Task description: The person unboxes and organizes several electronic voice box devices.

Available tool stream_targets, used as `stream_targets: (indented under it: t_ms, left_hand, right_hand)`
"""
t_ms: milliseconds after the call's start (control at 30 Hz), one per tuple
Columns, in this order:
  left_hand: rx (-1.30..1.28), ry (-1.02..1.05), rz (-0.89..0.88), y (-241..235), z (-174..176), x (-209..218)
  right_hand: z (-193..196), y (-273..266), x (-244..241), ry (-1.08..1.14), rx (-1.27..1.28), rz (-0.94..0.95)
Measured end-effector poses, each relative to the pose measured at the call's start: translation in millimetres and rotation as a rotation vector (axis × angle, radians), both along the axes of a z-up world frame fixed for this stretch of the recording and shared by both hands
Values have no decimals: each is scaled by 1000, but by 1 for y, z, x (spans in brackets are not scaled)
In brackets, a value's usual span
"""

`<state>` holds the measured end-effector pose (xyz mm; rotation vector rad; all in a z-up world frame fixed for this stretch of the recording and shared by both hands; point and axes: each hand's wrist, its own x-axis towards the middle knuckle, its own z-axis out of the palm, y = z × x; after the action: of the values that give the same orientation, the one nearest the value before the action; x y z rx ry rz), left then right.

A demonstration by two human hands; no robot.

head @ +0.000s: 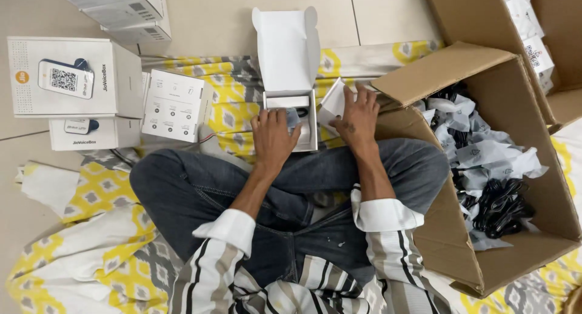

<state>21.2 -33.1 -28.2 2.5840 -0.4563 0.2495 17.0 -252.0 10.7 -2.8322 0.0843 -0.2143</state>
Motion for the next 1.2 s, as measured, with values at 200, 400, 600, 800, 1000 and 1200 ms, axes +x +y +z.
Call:
stream_targets:
  t_ms: [200, 400, 600, 800, 1000, 1200]
  left_hand:
    - [323, 188, 120, -31, 5, 22]
    - [284, -24, 91, -16, -20, 19]
    - [489, 28, -54, -5, 14, 11]
    - [57, 326, -53, 36, 25, -7]
    - [-877, 720, 205, 45, 0, -2]
    - [-1176, 911, -228, -59, 82, -18]
  right_hand:
    - [-34, 47, 2, -97, 298, 203]
    - [-146, 69, 34, 113, -7, 321]
    - [-114, 79, 30, 194, -55, 361]
    - [-77, 81, 19, 110, 4, 385]
    - [45, 69, -26, 203, 312, 122]
    - [91, 10, -146, -118, 905, -106]
